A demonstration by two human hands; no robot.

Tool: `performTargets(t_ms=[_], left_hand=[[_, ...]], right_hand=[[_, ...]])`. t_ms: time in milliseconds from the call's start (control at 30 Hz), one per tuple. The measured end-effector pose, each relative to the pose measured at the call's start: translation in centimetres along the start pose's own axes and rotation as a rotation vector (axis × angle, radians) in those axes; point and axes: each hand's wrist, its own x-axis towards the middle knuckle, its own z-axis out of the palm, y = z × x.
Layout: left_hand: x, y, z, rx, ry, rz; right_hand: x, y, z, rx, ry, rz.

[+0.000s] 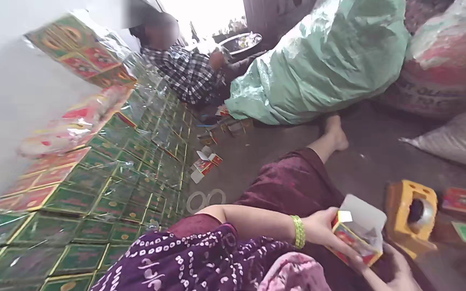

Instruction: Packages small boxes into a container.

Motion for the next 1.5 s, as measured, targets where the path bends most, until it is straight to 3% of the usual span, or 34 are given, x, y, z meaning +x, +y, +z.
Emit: performTargets(t_ms=[167,267,400,600,700,767,867,933,1067,1233,1300,1400,1500], left_hand=[[-0.2,-0.3,0.5,0.007,0.053,0.172],[-0.2,-1.0,0.7,0.074,0.044,0.314],[-0.6,-1.5,0.9,0.171,0.048,0.277],[-1.2,-2.1,0.8,0.200,0.049,0.288],[-1.7,-2.5,0.7,0.232,-0.017,0.303],[-1.8,-2.9,0.5,0.260,-0.117,0.289],[-1.7,-3.2,0.1,0.322,-0.251,0.206],[-1.6,-3.3,0.1,0.358,-0.241,0.186],[-1.7,-3.6,0.4,0.313,-0.226,0.197],[-2.0,-3.7,0.2,0.105,-0.197,0.081],[-2.0,-3.5,0.4,0.014,-0.168,0.024],[-3.7,-2.3,1.1,-0.090,-0.144,-0.051],[-2.8,-3.4,1.1,-0.086,-0.248,0.027]], right_hand=[[-0.2,0.4,0.6,-0.006,0.125,-0.107],[0.0,1.0,0.5,0.064,0.113,-0.211],[-0.5,1.4,0.4,0.111,0.093,-0.219],[-2.3,1.0,-1.6,-0.104,0.227,-0.132],[-4.7,1.3,-5.2,-0.536,0.444,0.064],[-7.0,2.5,-7.6,-0.777,0.521,0.319],[-10.6,4.8,-9.5,-0.911,0.369,0.853],[-12.9,7.0,-9.9,-0.879,0.200,1.025],[-15.8,11.6,-10.0,-0.827,0.162,0.912],[-16.4,9.9,-8.9,-0.818,0.285,0.874],[-15.7,8.8,-9.2,-0.788,0.428,0.805],[-13.7,5.0,-8.5,-0.445,0.727,0.592],[-11.2,-0.4,-5.5,-0.065,0.695,0.326]])
